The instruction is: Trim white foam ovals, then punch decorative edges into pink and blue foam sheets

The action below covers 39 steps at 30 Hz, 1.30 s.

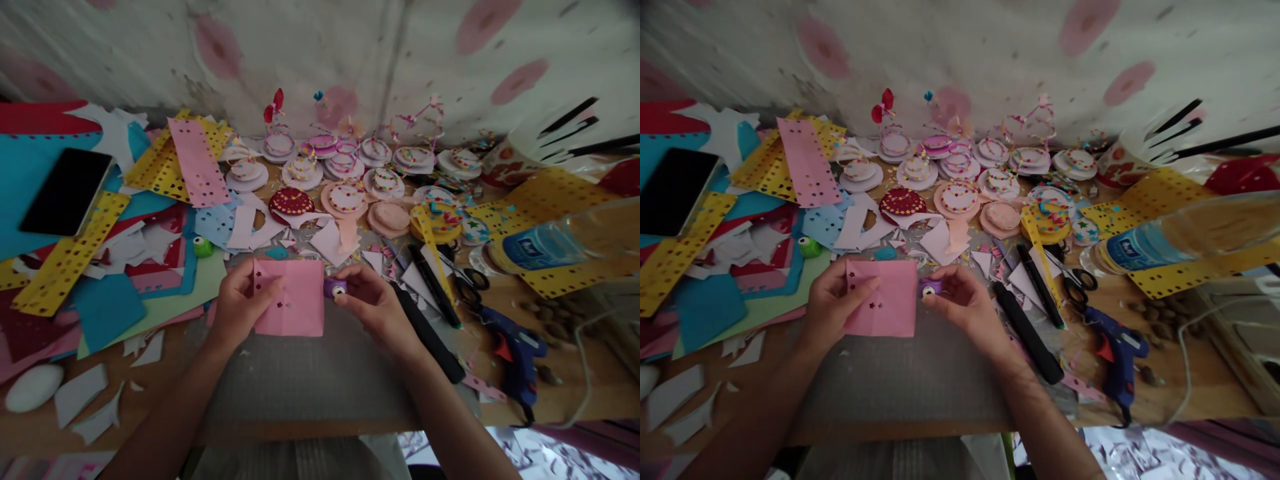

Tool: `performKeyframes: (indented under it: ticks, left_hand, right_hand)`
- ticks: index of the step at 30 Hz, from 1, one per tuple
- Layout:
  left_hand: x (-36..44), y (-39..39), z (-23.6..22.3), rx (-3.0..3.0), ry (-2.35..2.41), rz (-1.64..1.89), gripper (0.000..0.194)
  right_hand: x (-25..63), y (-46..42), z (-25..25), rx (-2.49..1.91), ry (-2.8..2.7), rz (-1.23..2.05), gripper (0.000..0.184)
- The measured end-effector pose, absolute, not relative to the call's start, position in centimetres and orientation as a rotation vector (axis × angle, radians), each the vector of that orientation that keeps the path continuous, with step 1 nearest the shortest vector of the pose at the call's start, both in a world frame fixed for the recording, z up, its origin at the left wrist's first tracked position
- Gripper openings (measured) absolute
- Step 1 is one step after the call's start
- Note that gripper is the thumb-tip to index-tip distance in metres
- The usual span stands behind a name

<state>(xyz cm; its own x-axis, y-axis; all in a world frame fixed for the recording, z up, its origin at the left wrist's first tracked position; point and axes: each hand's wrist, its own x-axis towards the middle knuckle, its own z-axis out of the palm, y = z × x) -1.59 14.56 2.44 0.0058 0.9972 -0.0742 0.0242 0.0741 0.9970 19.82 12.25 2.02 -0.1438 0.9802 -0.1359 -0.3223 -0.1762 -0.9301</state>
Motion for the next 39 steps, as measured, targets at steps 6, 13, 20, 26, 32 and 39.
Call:
performKeyframes:
  ticks: [6,13,20,26,32,39]
  left_hand:
    - [-1.44,14.34,2.54,1.267,1.271,1.075,0.023]
    - [-1.36,14.27,2.86,1.316,1.275,1.089,0.021]
    - [-1.33,14.15,3.0,1.348,1.288,1.097,0.02]
    - [-1.49,14.29,2.76,1.3,1.271,1.093,0.019]
    - [-1.49,14.35,2.89,1.29,1.279,1.054,0.019]
    - [-1.36,14.26,3.15,1.317,1.291,1.048,0.023]
  right_hand:
    - [19.74,12.06,2.01,-1.044,-0.918,1.604,0.023]
    - [19.83,12.21,2.14,-1.045,-0.981,1.567,0.023]
    - [19.66,12.37,2.07,-1.063,-1.039,1.489,0.029]
    - [19.88,12.2,2.52,-1.08,-0.894,1.644,0.018]
    - [20.02,12.22,2.89,-1.075,-0.819,1.644,0.021]
    - [20.13,12.35,2.31,-1.094,-1.03,1.477,0.02]
